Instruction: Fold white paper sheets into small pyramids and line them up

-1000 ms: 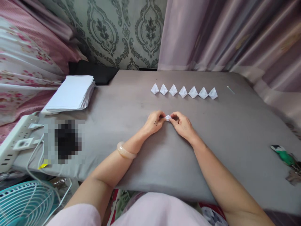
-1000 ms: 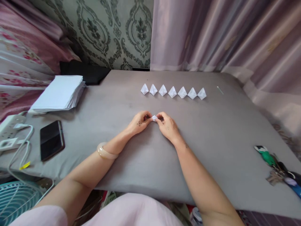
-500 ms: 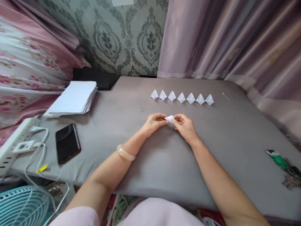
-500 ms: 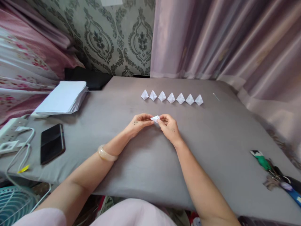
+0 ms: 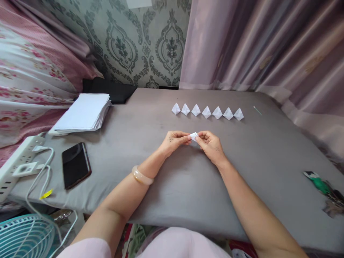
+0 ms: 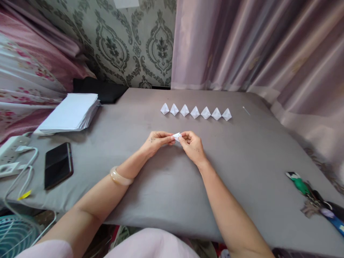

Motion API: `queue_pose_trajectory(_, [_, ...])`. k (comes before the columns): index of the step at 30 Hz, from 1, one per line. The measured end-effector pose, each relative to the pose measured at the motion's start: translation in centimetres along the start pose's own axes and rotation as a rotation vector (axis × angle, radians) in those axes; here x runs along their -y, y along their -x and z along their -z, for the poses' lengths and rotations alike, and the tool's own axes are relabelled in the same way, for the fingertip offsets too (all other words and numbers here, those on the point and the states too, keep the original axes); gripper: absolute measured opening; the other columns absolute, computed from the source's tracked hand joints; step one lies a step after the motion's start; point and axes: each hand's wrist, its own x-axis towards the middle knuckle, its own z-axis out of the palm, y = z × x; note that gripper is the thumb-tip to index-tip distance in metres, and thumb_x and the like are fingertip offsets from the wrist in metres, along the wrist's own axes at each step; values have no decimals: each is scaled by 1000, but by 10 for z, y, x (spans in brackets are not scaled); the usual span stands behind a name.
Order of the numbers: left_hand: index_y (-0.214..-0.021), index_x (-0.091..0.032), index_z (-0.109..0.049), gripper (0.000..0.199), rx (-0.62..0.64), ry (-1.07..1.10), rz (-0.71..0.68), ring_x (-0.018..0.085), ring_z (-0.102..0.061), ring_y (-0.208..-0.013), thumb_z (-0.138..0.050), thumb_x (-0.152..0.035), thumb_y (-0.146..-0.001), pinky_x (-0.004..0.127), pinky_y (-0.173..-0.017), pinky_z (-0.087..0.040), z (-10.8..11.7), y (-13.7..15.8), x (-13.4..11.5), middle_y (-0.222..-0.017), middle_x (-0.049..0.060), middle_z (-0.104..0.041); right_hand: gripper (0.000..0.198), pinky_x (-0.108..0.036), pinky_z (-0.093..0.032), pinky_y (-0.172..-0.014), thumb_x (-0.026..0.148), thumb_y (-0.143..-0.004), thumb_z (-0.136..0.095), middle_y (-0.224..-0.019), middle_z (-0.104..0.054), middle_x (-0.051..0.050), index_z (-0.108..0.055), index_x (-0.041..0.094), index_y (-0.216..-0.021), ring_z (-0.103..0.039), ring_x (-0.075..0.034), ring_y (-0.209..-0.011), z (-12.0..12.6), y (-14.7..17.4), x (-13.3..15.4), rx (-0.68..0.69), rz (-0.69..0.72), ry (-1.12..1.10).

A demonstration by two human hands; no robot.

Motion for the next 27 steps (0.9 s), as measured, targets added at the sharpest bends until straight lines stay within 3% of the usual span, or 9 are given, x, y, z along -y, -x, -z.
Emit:
queue_pose_trajectory(7, [-74, -8, -71, 23, -98, 65, 14, 12, -64, -61, -83, -23, -61, 30, -71, -54, -5, -2, 3, -64, 5, -69, 34, -25, -43, -52, 47, -71, -71, -74, -65, -2, -62, 19, -86, -54, -12, -58, -4, 1, 6, -58, 5, 16])
queue_pose_trajectory(12, [-77, -7, -69, 18, -100, 216, 79, 13, -67, -66, -79, -18, -67, 29, -74, -54, 1, -4, -1, -71, 8, -70, 47, -22, -34, -42, 61, -71, -67, -81, -66, -5, -67, 18, -90, -47, -8, -49, 0, -1, 18, -65, -231, -210])
queue_pose_trajectory(15, [-78, -7, -69, 20, -81, 234, 51, 13, -67, -67, -80, -19, -66, 28, -74, -53, 4, -4, -3, -73, 9, -71, 52, -22, -31, -40, 66, -72, -64, -86, -67, -8, -69, 16, -85, -49, -8, -51, 3, 0, 19, 37, -354, -227])
queue_pose_trajectory(19, [-79, -8, -70, 25, -19, 168, 9, 12, -66, -67, -82, -25, -64, 28, -74, -52, 0, -1, -2, -72, 7, -71, 42, -22, -30, -42, 59, -70, -70, -72, -64, -2, -70, 17, -79, -44, -7, -50, 0, 4, 17, 144, -232, -179])
queue_pose_trajectory(27, [-82, -12, -68, 32, 5, 6, -168, 11, -63, -68, -81, -36, -64, 28, -74, -50, -8, 2, 2, -74, 3, -69, 37, -24, -39, -50, 52, -70, -72, -70, -66, -1, -72, 18, -84, -46, -9, -53, -2, 6, 16, 16, -74, -79])
